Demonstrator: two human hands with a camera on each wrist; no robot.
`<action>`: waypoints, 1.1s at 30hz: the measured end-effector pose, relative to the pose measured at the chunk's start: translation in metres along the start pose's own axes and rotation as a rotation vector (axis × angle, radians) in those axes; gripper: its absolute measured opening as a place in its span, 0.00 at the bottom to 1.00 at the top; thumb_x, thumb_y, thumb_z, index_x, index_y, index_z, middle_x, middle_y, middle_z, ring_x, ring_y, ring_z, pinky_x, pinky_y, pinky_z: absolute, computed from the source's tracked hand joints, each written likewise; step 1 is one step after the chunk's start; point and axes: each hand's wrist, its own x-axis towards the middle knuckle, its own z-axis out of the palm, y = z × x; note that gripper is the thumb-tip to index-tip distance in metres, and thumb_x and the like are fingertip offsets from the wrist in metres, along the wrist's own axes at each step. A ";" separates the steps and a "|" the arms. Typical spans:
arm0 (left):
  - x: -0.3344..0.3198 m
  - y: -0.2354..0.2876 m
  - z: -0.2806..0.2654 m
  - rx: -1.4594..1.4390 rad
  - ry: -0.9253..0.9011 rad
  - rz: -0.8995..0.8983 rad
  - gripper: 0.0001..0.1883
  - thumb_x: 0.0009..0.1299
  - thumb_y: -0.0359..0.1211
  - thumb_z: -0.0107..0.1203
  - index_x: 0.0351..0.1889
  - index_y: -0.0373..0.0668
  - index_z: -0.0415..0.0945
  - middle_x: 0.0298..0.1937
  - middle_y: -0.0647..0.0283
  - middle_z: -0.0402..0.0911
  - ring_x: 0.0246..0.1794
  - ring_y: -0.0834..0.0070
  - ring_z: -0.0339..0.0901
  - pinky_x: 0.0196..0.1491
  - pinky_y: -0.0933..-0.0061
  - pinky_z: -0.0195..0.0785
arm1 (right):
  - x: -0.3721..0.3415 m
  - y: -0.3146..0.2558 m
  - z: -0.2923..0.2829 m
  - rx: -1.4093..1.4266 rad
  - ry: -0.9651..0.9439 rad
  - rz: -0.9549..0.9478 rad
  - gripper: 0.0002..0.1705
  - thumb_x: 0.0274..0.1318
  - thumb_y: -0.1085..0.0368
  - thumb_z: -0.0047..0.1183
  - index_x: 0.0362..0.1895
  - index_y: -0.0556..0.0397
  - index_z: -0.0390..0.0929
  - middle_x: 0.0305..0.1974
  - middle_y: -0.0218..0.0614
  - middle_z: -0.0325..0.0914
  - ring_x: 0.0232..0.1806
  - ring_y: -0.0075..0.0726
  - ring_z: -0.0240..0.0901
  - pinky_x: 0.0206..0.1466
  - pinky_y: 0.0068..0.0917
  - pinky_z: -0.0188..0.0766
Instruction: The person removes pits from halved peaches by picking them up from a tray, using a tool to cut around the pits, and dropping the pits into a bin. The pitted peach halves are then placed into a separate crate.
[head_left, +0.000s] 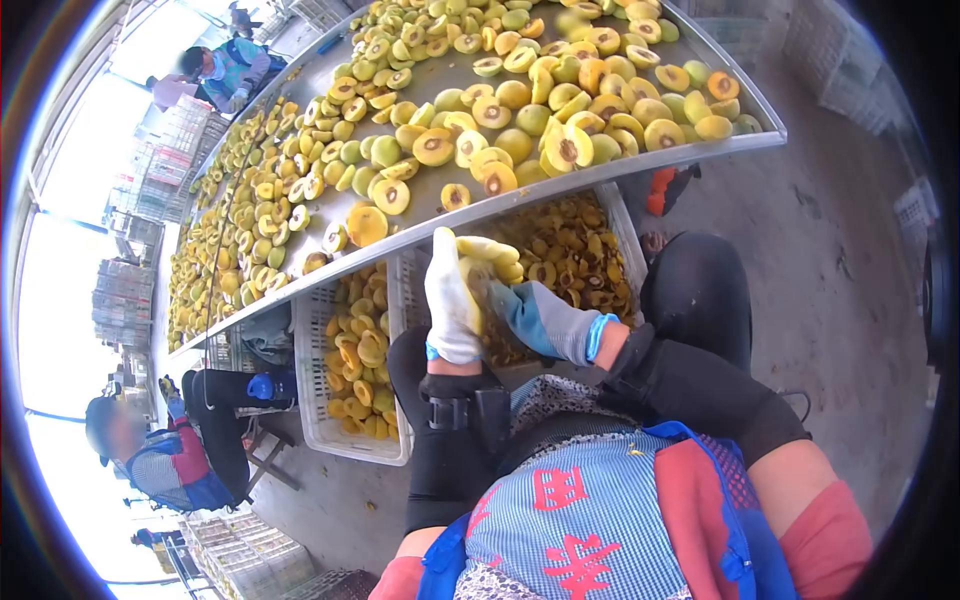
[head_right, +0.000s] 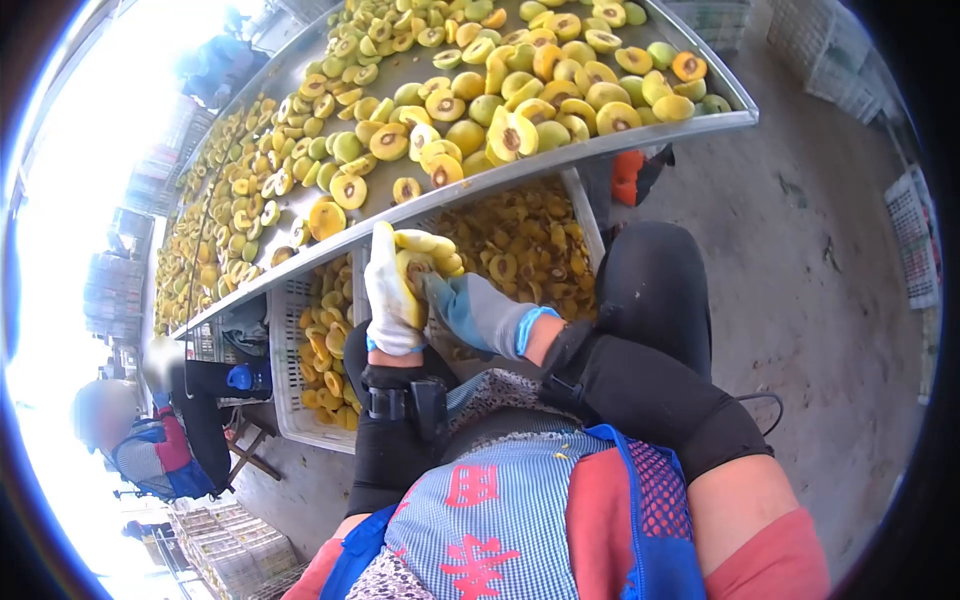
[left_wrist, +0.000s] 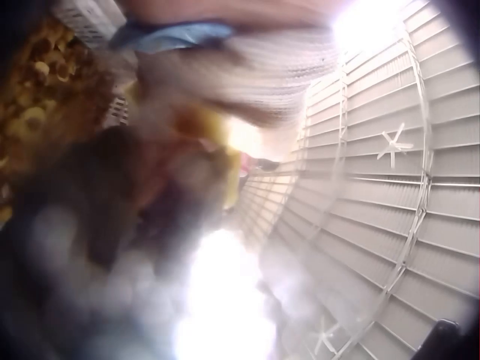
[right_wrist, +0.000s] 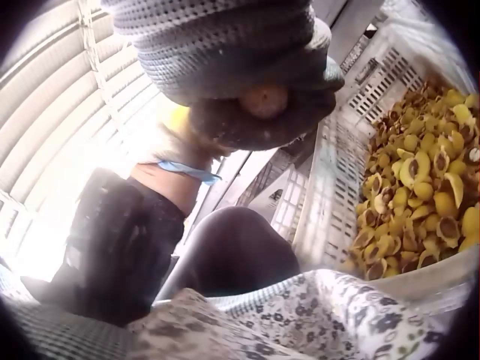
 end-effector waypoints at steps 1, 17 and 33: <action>-0.002 0.001 -0.002 0.020 0.000 0.046 0.33 0.81 0.57 0.34 0.35 0.37 0.77 0.33 0.51 0.83 0.30 0.63 0.80 0.38 0.64 0.74 | -0.009 -0.022 -0.006 -0.051 -0.012 0.012 0.34 0.72 0.38 0.39 0.44 0.58 0.81 0.29 0.49 0.82 0.31 0.45 0.80 0.40 0.40 0.74; 0.070 0.059 0.002 1.223 0.299 1.284 0.24 0.64 0.33 0.64 0.57 0.33 0.75 0.56 0.45 0.78 0.59 0.48 0.74 0.63 0.54 0.67 | -0.012 -0.042 -0.035 0.358 0.353 -0.375 0.13 0.72 0.58 0.52 0.44 0.57 0.77 0.31 0.19 0.74 0.31 0.11 0.63 0.34 0.15 0.65; 0.189 0.075 0.022 1.566 0.230 0.331 0.27 0.62 0.38 0.63 0.58 0.39 0.72 0.64 0.46 0.70 0.65 0.50 0.70 0.63 0.57 0.68 | 0.000 -0.059 -0.029 0.376 0.356 -0.365 0.16 0.76 0.58 0.44 0.38 0.56 0.75 0.28 0.20 0.69 0.30 0.12 0.60 0.34 0.17 0.63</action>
